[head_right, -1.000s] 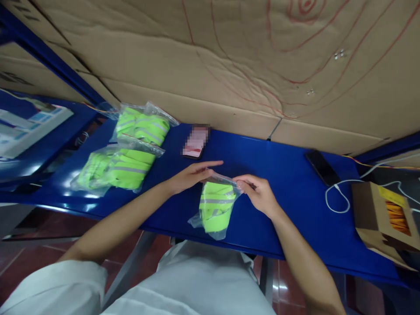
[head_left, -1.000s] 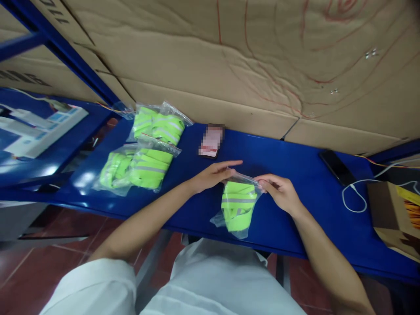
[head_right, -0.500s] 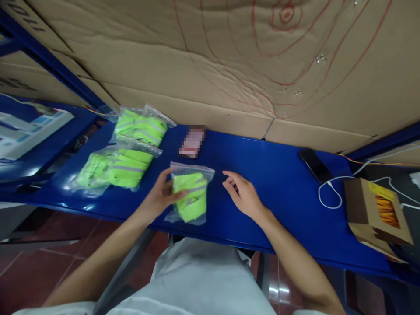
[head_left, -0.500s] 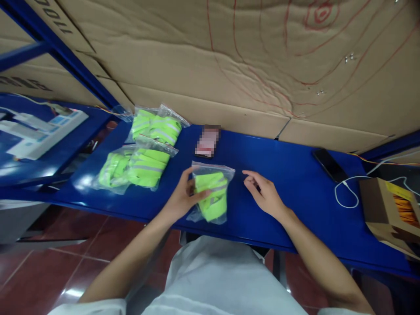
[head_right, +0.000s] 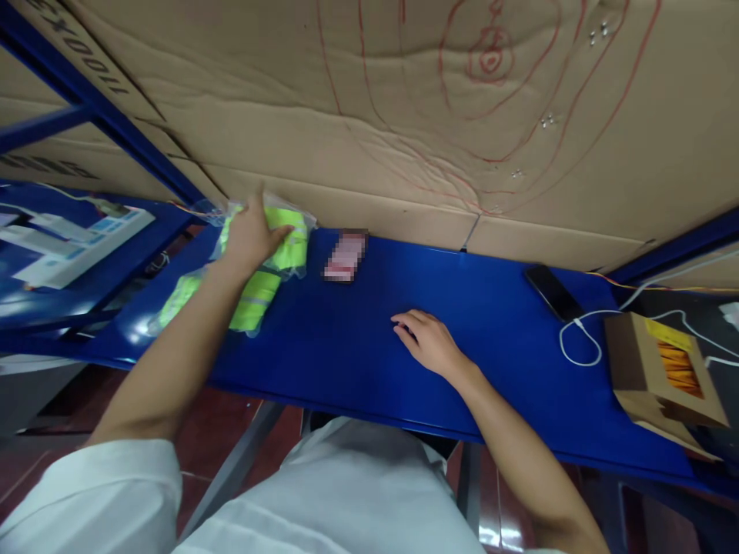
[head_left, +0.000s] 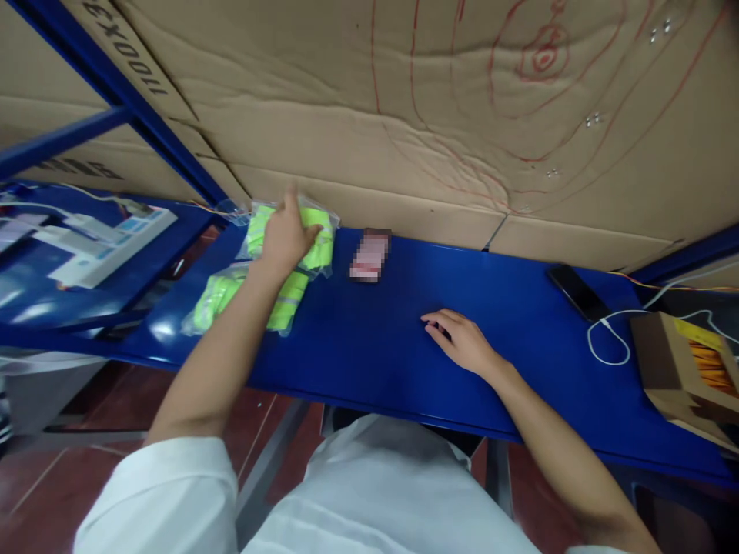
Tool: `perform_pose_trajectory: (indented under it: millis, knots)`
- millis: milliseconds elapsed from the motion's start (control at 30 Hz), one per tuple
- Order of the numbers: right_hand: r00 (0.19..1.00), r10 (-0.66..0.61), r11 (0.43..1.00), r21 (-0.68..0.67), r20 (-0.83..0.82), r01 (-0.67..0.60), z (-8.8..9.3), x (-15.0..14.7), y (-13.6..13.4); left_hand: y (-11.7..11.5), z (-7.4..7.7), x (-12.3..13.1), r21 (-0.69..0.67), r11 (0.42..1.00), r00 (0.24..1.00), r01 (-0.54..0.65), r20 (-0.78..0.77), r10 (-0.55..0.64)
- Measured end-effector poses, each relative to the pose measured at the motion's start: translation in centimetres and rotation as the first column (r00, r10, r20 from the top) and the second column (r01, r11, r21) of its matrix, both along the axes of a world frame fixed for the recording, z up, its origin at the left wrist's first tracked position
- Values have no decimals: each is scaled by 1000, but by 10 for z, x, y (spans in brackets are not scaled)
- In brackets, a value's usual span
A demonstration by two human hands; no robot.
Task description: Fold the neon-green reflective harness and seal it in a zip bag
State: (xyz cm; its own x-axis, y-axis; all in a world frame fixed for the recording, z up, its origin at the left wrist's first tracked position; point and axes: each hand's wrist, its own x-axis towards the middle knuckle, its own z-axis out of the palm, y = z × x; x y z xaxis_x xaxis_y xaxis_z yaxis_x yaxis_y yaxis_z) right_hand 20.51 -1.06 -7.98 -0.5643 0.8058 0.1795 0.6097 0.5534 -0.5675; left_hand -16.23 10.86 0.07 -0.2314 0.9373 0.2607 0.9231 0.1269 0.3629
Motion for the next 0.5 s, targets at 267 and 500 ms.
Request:
perform_pose_trajectory:
  millis: [267,500]
  knots:
    - [996,38,999,22,77,-40,2,1,-4,30,-16,28,-64,991,985,115,-123,-122]
    - [988,35,996,75,148,-47,3,0,-8,-36,0,16,62,991,980,118,-166,-106]
